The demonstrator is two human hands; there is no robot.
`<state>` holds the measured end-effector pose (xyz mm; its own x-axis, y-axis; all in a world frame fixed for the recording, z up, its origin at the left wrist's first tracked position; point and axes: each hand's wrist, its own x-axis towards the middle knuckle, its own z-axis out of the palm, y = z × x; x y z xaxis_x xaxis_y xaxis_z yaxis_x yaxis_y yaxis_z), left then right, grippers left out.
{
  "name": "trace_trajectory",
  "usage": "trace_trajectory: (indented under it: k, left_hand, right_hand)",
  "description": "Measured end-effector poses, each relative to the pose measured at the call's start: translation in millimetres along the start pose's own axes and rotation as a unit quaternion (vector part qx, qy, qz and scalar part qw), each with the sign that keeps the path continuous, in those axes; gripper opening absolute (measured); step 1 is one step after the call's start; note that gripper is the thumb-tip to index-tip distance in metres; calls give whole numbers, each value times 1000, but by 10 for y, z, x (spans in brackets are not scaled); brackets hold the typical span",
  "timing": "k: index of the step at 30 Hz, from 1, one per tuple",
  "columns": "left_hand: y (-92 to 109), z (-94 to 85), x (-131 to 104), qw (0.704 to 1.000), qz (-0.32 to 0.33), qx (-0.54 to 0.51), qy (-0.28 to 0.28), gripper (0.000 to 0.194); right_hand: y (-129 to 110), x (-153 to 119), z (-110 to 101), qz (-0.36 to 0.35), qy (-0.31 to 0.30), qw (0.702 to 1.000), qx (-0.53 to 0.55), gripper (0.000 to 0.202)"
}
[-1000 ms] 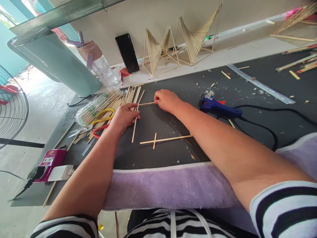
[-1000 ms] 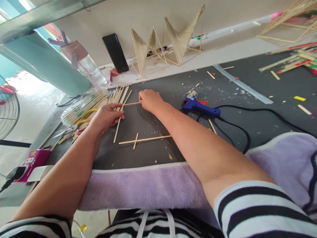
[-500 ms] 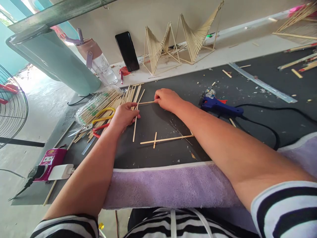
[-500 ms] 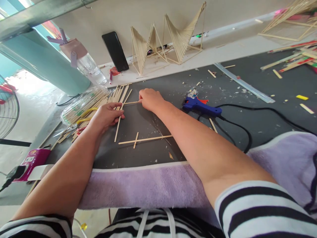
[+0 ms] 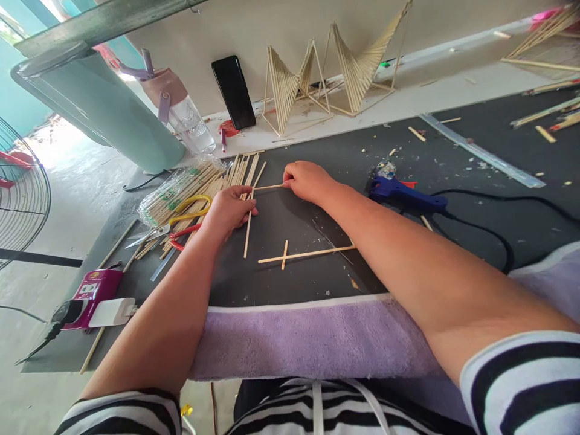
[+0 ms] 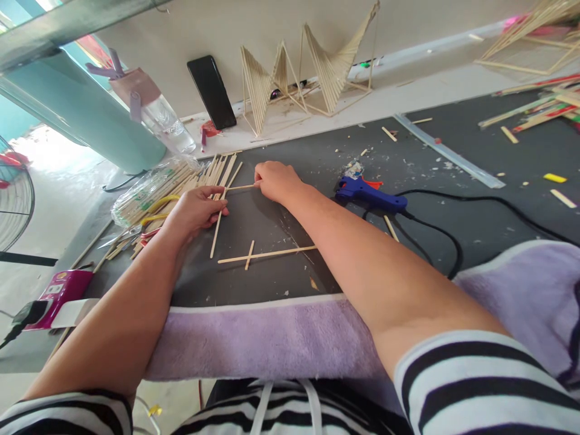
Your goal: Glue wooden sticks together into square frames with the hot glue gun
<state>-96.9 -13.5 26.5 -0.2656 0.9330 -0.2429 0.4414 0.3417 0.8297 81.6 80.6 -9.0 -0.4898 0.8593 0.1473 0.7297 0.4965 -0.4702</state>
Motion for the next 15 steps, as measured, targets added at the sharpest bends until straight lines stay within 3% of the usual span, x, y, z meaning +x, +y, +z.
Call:
trace_trajectory:
  k: [15]
  left_hand:
    - [-33,0,13,1000,-2,-1,4,56]
  right_hand:
    - [11,4,6,3,11,1000,0,14]
